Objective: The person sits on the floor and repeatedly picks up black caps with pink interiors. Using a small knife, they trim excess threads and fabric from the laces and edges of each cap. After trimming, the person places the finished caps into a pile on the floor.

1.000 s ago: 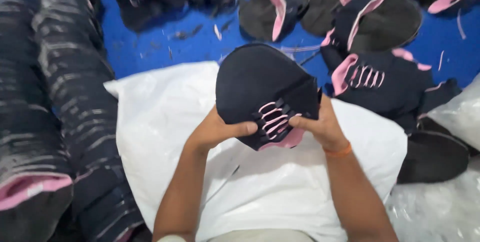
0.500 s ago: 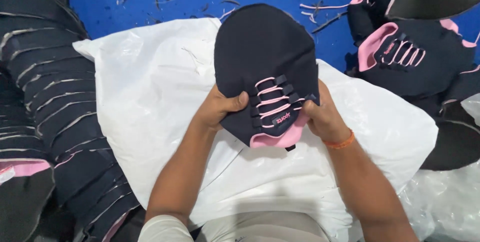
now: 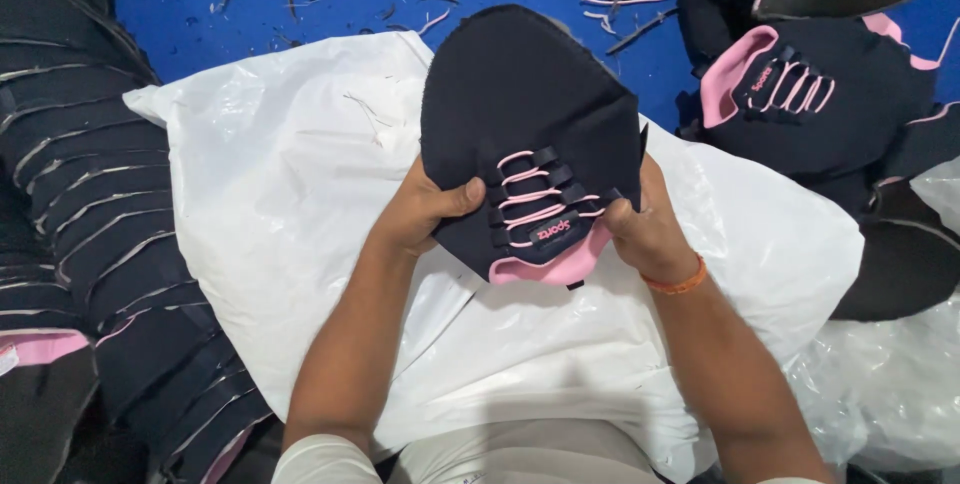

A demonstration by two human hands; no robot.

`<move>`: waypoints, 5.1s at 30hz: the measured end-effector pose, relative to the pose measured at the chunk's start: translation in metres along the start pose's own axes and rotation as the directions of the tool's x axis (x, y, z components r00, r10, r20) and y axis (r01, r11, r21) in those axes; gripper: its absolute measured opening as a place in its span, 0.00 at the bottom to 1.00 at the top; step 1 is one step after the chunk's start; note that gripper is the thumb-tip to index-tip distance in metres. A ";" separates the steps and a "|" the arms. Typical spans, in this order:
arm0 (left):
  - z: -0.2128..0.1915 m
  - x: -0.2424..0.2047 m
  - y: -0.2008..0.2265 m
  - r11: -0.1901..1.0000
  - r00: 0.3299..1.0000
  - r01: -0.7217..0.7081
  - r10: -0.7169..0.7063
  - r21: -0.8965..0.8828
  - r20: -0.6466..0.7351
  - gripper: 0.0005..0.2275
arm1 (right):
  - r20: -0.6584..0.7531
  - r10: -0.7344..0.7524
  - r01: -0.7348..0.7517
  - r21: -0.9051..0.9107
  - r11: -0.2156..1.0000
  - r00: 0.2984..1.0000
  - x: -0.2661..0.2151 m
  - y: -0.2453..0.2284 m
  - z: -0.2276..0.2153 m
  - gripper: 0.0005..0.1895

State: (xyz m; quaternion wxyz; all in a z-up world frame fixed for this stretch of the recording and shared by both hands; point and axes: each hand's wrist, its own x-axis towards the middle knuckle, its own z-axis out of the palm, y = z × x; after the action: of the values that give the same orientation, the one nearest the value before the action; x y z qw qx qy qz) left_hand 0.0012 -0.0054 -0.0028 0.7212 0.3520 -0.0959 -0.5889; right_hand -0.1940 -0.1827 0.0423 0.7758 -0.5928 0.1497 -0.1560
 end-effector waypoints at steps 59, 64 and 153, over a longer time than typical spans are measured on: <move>0.050 -0.007 -0.003 0.730 0.831 -0.309 0.519 0.609 -0.201 0.18 | -0.058 -0.393 0.255 -0.673 0.694 0.918 -0.014 -0.011 0.037 0.21; 0.057 -0.005 -0.002 0.811 0.869 -0.261 0.434 0.524 -0.238 0.18 | 0.028 -0.324 0.194 -0.848 0.493 0.946 0.005 -0.024 0.051 0.16; 0.045 -0.008 -0.004 0.763 0.912 -0.303 0.406 0.571 -0.060 0.11 | 0.126 -0.144 0.171 -0.917 0.360 0.982 0.011 -0.020 0.035 0.15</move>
State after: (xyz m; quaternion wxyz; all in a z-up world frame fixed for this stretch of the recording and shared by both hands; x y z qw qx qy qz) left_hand -0.0291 -0.0164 0.0294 0.6932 0.5711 -0.2604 -0.3543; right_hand -0.1707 -0.1619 0.0699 0.2960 -0.9375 0.1446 -0.1120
